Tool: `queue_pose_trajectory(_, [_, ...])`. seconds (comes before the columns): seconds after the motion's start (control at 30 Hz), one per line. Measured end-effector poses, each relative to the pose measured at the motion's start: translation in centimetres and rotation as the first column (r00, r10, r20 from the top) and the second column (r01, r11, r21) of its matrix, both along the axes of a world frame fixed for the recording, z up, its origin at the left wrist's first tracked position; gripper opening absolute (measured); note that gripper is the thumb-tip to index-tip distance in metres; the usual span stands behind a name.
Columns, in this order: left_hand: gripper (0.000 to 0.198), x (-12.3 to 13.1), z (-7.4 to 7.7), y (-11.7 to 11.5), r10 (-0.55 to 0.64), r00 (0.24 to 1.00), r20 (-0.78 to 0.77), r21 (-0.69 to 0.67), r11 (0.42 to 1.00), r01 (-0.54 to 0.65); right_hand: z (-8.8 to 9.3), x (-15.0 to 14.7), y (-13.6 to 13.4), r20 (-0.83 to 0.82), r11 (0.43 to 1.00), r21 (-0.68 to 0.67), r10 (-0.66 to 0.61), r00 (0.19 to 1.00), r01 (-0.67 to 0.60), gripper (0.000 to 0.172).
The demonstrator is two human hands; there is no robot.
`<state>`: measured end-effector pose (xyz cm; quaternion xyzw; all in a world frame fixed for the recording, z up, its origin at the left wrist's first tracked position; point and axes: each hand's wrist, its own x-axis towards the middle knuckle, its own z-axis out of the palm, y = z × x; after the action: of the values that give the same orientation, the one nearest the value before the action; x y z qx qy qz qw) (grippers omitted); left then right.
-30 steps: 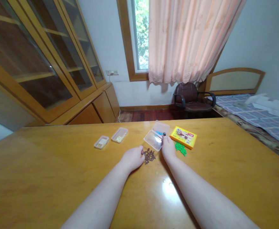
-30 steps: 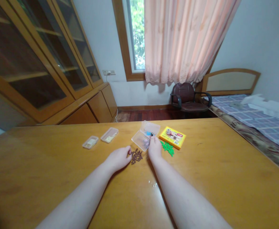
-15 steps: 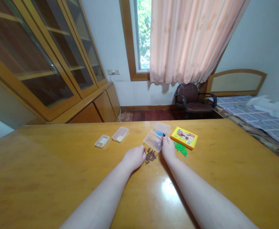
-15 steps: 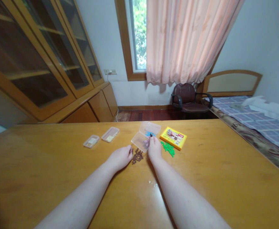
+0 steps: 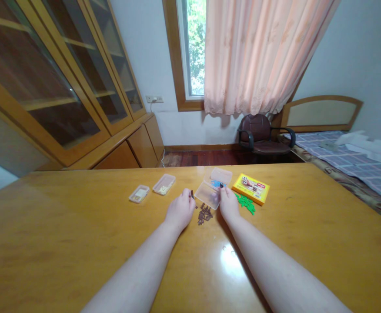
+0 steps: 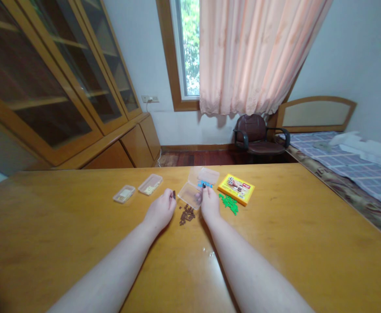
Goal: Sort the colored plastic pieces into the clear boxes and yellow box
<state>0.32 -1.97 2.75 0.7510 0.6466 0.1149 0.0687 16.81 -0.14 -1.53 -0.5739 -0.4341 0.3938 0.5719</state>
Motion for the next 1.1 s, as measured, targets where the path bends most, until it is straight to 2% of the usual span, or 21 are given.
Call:
queue_pose_trajectory(0.27, [0.014, 0.4, 0.2, -0.4, -0.064, 0.996, 0.062, 0.004, 0.998, 0.064, -0.6, -0.3, 0.0, 0.130, 0.994, 0.045, 0.092, 0.987, -0.098, 0.036])
queue_pose_trajectory(0.43, [0.020, 0.7, 0.2, -0.5, -0.119, 0.991, 0.064, -0.035, 0.992, 0.121, -0.8, -0.2, 0.0, 0.120, 0.993, 0.038, 0.104, 0.987, -0.109, 0.039])
queue_pose_trajectory(0.63, [0.023, 0.3, -0.4, -0.3, -0.189, 0.970, 0.155, 0.025, 0.982, 0.187, 0.1, -0.3, -0.3, 0.131, 0.995, 0.038, 0.086, 0.988, -0.092, 0.036])
queue_pose_trajectory(0.77, [0.026, 0.1, 0.1, -0.7, -0.267, 0.936, 0.229, 0.096, 0.963, 0.251, 0.3, -0.3, -0.3, 0.130, 1.000, 0.009, 0.011, 0.992, -0.012, 0.037])
queue_pose_trajectory(0.83, [0.025, 0.3, 0.8, -1.1, -0.379, 0.898, 0.221, 0.086, 0.925, 0.370, 0.4, 0.0, -0.2, 0.113, 0.998, -0.011, -0.064, 0.992, 0.066, 0.041])
queue_pose_trajectory(0.87, [0.025, 0.5, 1.1, -1.4, -0.462, 0.862, 0.208, 0.059, 0.886, 0.460, 0.4, 0.1, -0.2, 0.103, 0.994, -0.015, -0.107, 0.989, 0.109, 0.042])
queue_pose_trajectory(0.93, [0.027, 1.0, 1.3, -2.1, -0.639, 0.747, 0.183, -0.021, 0.757, 0.653, 0.5, 0.5, -0.1, 0.099, 0.980, -0.010, -0.198, 0.975, 0.200, 0.044])
queue_pose_trajectory(1.0, [0.036, 1.7, 0.9, -2.7, -0.744, 0.651, 0.149, -0.070, 0.649, 0.758, 0.6, 0.9, 0.0, 0.121, 0.962, 0.007, -0.271, 0.955, 0.272, 0.046])
queue_pose_trajectory(1.03, [0.046, 2.0, 0.4, -3.0, -0.763, 0.637, 0.114, -0.077, 0.632, 0.771, 0.7, 1.0, 0.0, 0.131, 0.955, 0.014, -0.296, 0.946, 0.297, 0.047])
queue_pose_trajectory(1.1, [0.066, 2.5, -0.9, -3.5, -0.743, 0.669, 0.032, -0.094, 0.664, 0.742, 0.8, 1.2, 0.0, 0.138, 0.951, 0.015, -0.308, 0.941, 0.309, 0.049])
